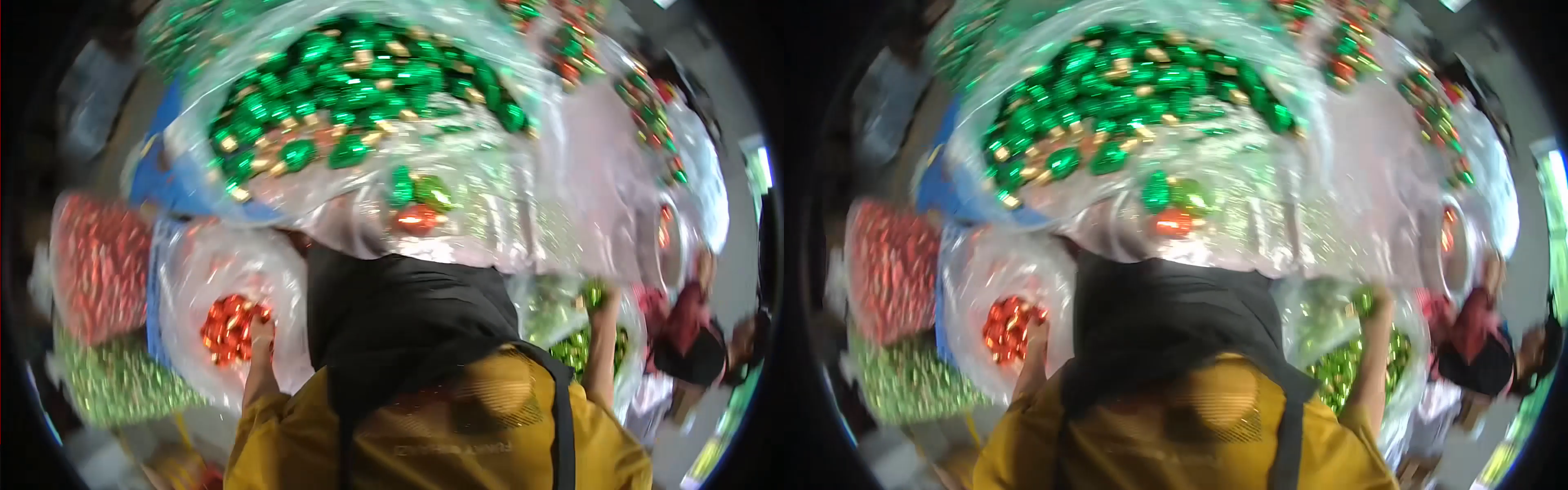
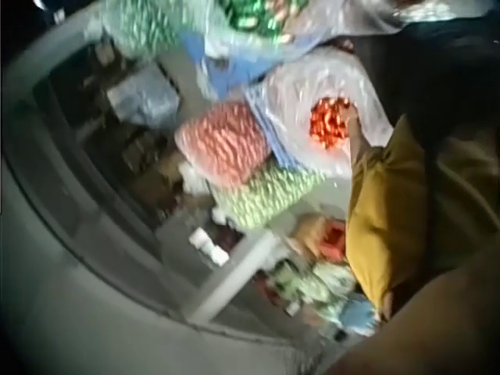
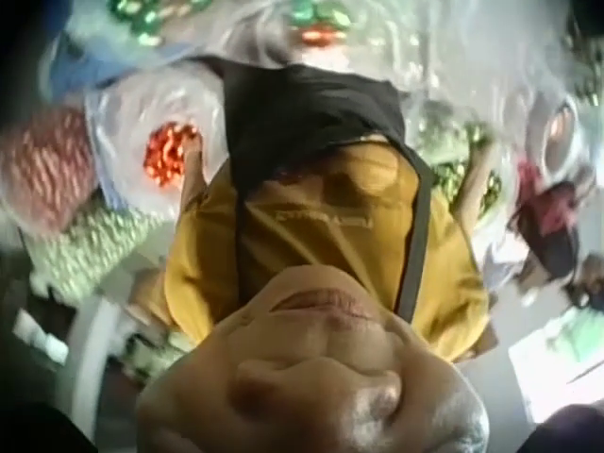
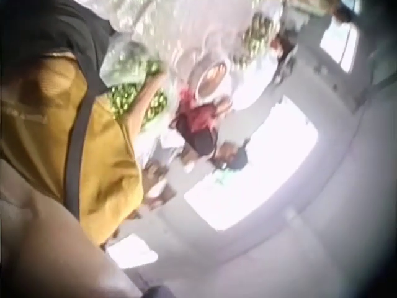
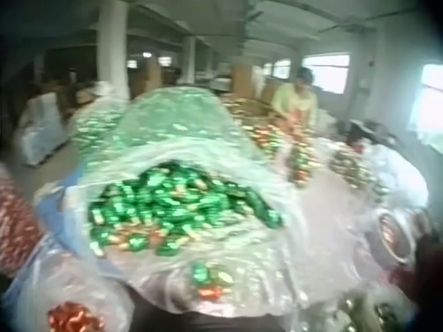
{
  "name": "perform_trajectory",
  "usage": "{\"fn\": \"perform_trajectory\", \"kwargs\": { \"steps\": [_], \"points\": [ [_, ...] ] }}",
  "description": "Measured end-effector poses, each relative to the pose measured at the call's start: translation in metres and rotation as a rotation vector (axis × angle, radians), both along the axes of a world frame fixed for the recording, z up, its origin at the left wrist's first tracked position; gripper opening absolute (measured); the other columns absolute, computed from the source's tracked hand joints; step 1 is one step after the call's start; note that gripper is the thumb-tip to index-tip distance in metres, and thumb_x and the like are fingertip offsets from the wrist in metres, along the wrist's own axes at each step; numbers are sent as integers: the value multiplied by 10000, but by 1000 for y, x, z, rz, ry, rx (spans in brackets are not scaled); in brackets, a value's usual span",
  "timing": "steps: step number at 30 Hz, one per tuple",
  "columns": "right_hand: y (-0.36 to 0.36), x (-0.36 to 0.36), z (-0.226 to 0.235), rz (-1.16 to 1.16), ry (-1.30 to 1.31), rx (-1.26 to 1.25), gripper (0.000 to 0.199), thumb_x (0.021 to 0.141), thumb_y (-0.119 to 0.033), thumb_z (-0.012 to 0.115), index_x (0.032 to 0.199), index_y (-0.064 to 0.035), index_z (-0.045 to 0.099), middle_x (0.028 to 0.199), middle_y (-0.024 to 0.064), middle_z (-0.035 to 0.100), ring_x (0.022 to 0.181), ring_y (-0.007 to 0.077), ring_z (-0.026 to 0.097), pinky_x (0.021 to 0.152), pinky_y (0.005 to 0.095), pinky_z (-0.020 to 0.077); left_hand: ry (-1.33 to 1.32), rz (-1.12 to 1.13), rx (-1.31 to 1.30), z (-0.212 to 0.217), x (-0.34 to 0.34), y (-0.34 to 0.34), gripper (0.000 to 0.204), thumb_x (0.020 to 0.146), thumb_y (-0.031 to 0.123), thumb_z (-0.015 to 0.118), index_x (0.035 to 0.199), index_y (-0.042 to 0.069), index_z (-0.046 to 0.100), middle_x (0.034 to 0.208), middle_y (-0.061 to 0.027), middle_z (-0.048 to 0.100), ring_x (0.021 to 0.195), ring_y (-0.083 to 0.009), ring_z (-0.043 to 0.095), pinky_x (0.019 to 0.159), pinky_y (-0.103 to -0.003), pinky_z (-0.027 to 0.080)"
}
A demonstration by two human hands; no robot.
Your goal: Sorting and packaging green and red wrapped plastic items into clear plastic bags.
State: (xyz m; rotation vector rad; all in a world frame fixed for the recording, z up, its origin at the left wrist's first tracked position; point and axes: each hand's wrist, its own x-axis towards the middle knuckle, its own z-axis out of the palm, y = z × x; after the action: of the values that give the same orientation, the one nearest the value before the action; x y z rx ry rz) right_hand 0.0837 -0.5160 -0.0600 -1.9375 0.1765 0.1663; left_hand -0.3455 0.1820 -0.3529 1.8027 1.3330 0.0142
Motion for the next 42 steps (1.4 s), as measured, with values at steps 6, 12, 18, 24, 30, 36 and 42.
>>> {"fn": "perform_trajectory", "kwargs": {
  "steps": [6,12,18,24,30,36,42],
  "points": [
    [166,114,96,151,-122,-212,219,818,-257,618,772,-44,598,686,52,570,625,132,563,541,274,435,380,-217,243,-29,12,8,298,748,217,645,956,17,573,843,-204,645,830,-357,628,737,-432,483],
    [279,211,44,754,-621,-1064,363,805,-245,535,1072,-3,569,819,225,637,666,351,638,590,449,496,225,-155,242,-67,-24,-6,346,762,307,641,993,58,574,856,-214,642,841,-375,620,738,-449,489],
    [270,318,-12,620,-434,-1279,418,723,-180,552,1102,-4,559,982,226,633,945,378,592,823,432,468,-31,20,284,-37,-4,-15,331,793,256,644,1007,19,558,901,-146,625,840,-275,601,756,-388,477],
    [244,273,-12,418,-788,-681,429,668,-224,667,1015,25,623,954,174,650,840,307,617,806,378,464,-201,94,458,155,34,-7,449,826,149,657,1180,-57,473,1135,-127,544,1040,-224,519,925,-328,404],
    [255,204,51,562,38,-357,557,640,-273,731,1076,43,591,946,100,626,808,167,576,723,294,442,-964,-298,450,384,232,-90,475,834,19,613,1258,-41,406,1219,-169,504,1090,-247,524,943,-370,423],
    [232,59,117,650,-184,499,683,584,-225,794,1155,41,530,1002,82,622,811,133,602,721,289,482,-920,-1115,512,456,370,-175,384,780,70,651,1143,15,540,1147,-171,561,1052,-291,569,912,-345,444],
    [263,14,134,1080,-437,-52,585,653,-162,742,1172,-21,511,1008,139,627,851,268,635,749,354,496,-378,-1676,450,444,440,-196,331,739,151,661,1033,17,591,990,-193,604,950,-348,576,844,-401,450]
  ]
}}
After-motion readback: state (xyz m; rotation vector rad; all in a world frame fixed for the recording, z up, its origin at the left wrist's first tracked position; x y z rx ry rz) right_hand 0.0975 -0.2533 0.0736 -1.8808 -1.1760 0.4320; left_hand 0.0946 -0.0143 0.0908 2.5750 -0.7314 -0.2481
